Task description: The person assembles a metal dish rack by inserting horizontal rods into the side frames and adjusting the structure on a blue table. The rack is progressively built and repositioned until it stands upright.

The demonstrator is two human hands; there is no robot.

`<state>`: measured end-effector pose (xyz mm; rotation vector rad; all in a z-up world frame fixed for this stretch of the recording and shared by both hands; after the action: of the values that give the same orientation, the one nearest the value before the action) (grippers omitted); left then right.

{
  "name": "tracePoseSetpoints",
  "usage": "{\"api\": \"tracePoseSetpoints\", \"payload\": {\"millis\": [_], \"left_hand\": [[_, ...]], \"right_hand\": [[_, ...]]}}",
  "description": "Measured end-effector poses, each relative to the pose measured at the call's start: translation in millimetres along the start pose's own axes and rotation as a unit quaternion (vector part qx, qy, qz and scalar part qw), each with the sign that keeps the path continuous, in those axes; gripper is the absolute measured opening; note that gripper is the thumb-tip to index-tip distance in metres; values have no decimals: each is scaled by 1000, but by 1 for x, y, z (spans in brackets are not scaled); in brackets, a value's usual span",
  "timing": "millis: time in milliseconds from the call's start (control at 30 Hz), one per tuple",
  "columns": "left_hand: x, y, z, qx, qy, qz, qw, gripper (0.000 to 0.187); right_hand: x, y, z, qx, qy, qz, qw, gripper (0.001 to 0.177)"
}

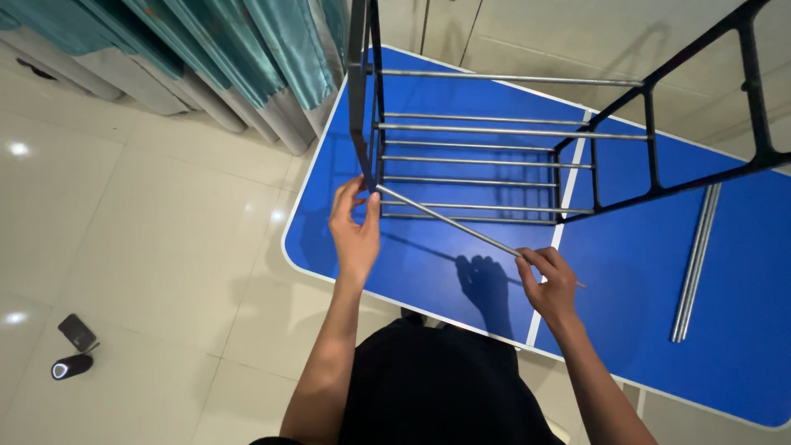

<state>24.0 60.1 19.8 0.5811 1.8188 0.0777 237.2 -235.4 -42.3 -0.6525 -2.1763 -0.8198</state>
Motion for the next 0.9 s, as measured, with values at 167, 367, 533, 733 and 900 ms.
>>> {"api": "tracePoseSetpoints", "payload": {"millis": [167,367,533,733,900], "left_hand": [[1,3,0,-6,-6,10,1000,28],[-4,8,-4,-20,13,18,1000,17],[-13,12,-7,-29,33,48,998,14],[-8,15,-4,-12,39,41,998,22],[-4,22,-6,-30,97,52,994,23]], "right_hand": [[2,4,4,4,0,-6,1000,17],[3,22,-8,33,-44,-45,998,19],[8,50,-25,41,-94,-108,989,17],[25,83,-34,-2,-153,-142,978,20],[36,106,-34,-7,-147,-159,976,21]]}}
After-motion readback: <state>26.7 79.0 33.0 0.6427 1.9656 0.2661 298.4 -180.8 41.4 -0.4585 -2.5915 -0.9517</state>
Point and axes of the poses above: each hand's wrist, its own y-axis towards the middle knuckle, its own z-axis out of the palm, x = y × z, the point moved 7 cm from there along y, towards the middle knuckle, and after that the axes turned 11 degrees about y, right-handed, at the moved point
